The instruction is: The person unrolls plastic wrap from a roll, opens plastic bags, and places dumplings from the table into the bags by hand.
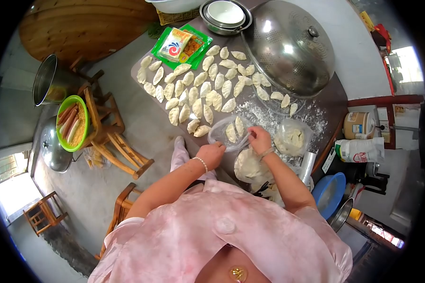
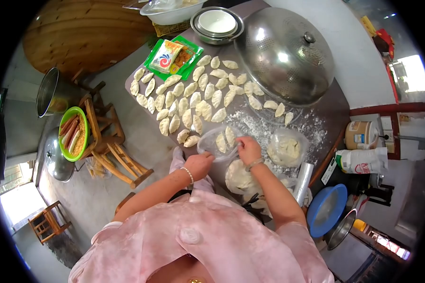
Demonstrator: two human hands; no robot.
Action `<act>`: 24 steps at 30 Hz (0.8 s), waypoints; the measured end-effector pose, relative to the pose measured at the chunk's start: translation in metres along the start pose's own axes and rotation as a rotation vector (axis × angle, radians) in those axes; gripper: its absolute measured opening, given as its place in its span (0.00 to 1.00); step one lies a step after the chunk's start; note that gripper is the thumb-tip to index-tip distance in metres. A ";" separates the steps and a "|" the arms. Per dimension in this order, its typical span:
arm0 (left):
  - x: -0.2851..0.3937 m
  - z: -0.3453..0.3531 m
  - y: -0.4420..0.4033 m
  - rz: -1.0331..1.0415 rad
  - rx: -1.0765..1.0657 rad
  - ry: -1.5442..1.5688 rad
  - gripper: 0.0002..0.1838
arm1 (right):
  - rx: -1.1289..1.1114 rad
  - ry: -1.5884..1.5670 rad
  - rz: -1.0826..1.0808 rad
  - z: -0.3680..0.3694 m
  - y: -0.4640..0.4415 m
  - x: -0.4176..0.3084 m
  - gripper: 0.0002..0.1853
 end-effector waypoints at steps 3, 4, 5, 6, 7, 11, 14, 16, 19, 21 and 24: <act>-0.004 -0.003 0.004 0.003 0.023 0.011 0.07 | 0.100 0.060 0.084 -0.008 -0.018 0.023 0.09; -0.006 -0.004 0.005 0.005 0.028 0.016 0.07 | 0.080 0.071 0.164 -0.014 -0.027 0.031 0.08; -0.006 -0.006 0.007 0.006 0.035 0.029 0.08 | 0.058 0.082 0.244 -0.018 -0.036 0.039 0.08; -0.006 -0.008 0.009 0.006 0.042 0.043 0.08 | 0.123 0.127 0.204 -0.020 -0.047 0.050 0.08; -0.006 -0.009 0.011 0.005 0.050 0.058 0.08 | 0.186 0.172 0.163 -0.020 -0.059 0.059 0.09; -0.006 -0.014 0.017 -0.002 0.073 0.100 0.11 | 0.185 0.292 0.192 -0.030 -0.107 0.054 0.13; -0.002 -0.020 0.019 -0.004 0.060 0.121 0.11 | 0.266 0.296 0.217 -0.016 -0.140 0.069 0.17; 0.000 -0.023 0.019 -0.010 0.055 0.117 0.12 | 0.158 0.414 0.335 -0.018 -0.150 0.049 0.18; -0.009 -0.017 0.020 0.057 0.085 0.124 0.13 | 0.028 0.564 0.425 -0.016 -0.155 0.028 0.18; -0.009 -0.019 0.020 0.054 0.088 0.128 0.13 | 0.022 0.600 0.409 -0.014 -0.153 0.026 0.18; -0.007 -0.024 0.019 0.061 0.130 0.136 0.11 | 0.085 0.548 0.354 -0.012 -0.145 0.028 0.19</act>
Point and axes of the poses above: each hand's wrist, its own y-axis away from the middle knuckle, its own z-axis out of the palm, x = y × z, the point moved 1 cm from there along -y, towards the middle knuckle, and after that the axes turned 6 degrees about y, right-handed, at the moved point
